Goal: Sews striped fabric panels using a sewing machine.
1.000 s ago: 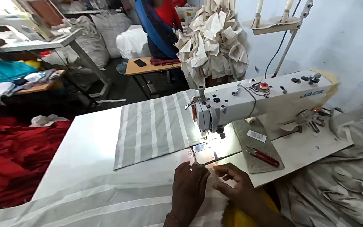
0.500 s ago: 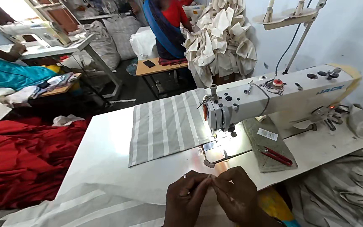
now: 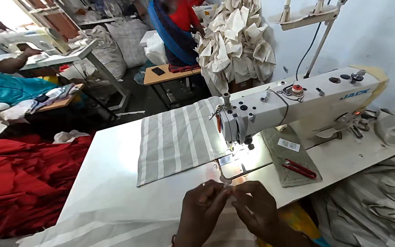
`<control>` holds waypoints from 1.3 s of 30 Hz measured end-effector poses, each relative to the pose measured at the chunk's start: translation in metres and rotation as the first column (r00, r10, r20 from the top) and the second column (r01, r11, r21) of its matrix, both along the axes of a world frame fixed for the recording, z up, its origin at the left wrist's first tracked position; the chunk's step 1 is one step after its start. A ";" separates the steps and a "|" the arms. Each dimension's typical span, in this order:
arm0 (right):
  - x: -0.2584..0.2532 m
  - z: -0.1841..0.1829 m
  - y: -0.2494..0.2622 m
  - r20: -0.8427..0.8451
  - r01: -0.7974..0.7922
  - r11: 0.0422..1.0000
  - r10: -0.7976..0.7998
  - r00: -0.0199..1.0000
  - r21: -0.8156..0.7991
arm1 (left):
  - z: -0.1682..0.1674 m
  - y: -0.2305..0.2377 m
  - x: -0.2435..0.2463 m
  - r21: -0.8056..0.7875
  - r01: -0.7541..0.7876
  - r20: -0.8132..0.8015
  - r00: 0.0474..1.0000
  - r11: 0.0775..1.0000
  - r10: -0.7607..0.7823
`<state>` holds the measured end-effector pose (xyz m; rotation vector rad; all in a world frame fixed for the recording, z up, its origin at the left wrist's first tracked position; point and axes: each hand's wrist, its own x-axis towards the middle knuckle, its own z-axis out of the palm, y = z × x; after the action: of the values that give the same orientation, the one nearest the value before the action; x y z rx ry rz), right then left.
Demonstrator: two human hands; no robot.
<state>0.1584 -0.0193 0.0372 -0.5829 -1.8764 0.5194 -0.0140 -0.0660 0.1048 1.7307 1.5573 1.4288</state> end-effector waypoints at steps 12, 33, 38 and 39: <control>0.049 0.013 -0.049 0.905 0.252 0.928 0.160 0.393 -0.273 | -0.092 0.101 -0.009 -0.023 -0.279 -0.579 0.787 0.960 0.214; 0.046 0.006 -0.035 0.699 0.169 0.930 0.117 0.705 -0.327 | -0.093 0.078 -0.012 -0.044 -0.278 -0.729 0.666 0.959 0.160; 0.034 -0.015 0.048 0.625 0.304 0.939 -0.142 0.768 -0.161 | -0.107 0.049 0.022 -0.128 -0.276 -0.750 0.655 0.953 0.089; 0.024 -0.019 0.063 0.636 0.331 0.937 -0.188 0.749 -0.112 | -0.108 0.054 0.024 -0.126 -0.266 -0.747 0.659 0.956 0.085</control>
<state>0.1820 0.0434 0.0180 -1.2733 -2.3095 0.3687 0.0100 -0.0118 -0.0028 2.1927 2.2405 0.5432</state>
